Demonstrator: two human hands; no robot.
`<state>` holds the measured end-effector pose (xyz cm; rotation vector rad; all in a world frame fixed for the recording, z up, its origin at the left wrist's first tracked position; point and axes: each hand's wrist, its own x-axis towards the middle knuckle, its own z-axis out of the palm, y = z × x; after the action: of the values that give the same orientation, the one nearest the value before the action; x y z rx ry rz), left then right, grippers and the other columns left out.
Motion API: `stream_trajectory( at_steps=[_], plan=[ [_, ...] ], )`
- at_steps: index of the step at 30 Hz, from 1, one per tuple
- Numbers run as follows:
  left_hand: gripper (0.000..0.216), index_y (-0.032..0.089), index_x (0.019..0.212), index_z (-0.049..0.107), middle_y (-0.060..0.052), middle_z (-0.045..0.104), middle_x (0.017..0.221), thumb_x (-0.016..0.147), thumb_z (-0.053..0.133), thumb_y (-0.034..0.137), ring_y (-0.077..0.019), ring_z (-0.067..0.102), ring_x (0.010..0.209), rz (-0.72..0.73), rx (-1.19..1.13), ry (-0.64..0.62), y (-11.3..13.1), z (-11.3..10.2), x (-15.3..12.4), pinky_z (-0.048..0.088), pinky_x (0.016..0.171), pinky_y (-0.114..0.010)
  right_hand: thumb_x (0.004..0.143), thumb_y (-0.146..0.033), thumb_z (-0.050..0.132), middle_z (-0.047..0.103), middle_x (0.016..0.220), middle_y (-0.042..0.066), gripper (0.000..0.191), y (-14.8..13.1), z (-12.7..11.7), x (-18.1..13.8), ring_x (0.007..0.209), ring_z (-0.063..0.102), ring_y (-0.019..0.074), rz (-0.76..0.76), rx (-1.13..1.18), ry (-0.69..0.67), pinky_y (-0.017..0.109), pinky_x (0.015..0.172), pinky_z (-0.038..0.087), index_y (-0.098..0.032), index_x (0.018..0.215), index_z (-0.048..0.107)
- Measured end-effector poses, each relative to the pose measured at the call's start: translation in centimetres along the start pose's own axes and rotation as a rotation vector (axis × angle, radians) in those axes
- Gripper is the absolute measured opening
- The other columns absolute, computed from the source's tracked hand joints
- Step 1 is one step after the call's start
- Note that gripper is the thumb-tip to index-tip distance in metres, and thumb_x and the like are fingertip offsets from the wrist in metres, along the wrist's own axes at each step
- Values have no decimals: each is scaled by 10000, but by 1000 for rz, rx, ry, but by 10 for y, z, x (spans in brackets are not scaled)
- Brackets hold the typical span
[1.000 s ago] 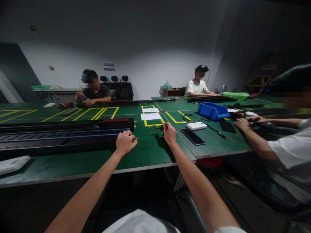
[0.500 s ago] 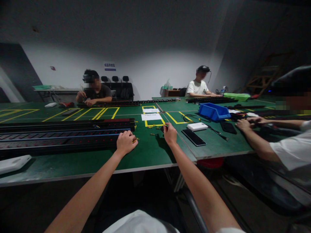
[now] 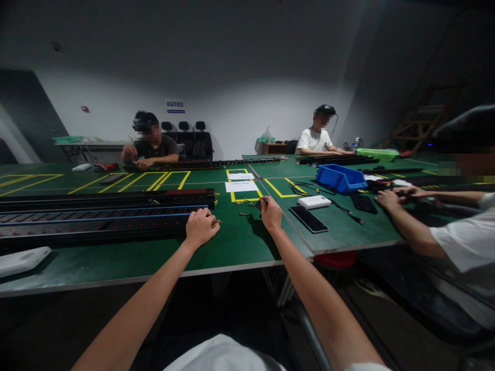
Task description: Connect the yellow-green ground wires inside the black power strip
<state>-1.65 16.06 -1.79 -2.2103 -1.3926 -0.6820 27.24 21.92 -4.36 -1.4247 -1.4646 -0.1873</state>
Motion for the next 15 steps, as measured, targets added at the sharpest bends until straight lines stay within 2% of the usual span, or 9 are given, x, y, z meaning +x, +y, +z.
stream_trajectory(
  at_steps=[5, 15],
  plan=[
    [205, 205, 779, 723, -91, 612, 933, 876, 602, 337, -256, 538, 915, 2, 4, 4, 0, 0, 0, 374, 761, -418, 1017, -456, 366, 754, 903, 147, 451, 1, 2, 1, 809, 675, 282, 12, 15, -1, 348, 745, 468, -160, 1067, 703],
    [216, 198, 788, 731, -87, 613, 937, 878, 601, 345, -254, 536, 920, 1, 7, 1, 0, 1, 0, 372, 762, -419, 1023, -437, 353, 755, 984, 171, 446, 1, 3, 1, 831, 681, 278, 42, -3, -5, 344, 748, 460, -145, 1094, 682]
  ],
)
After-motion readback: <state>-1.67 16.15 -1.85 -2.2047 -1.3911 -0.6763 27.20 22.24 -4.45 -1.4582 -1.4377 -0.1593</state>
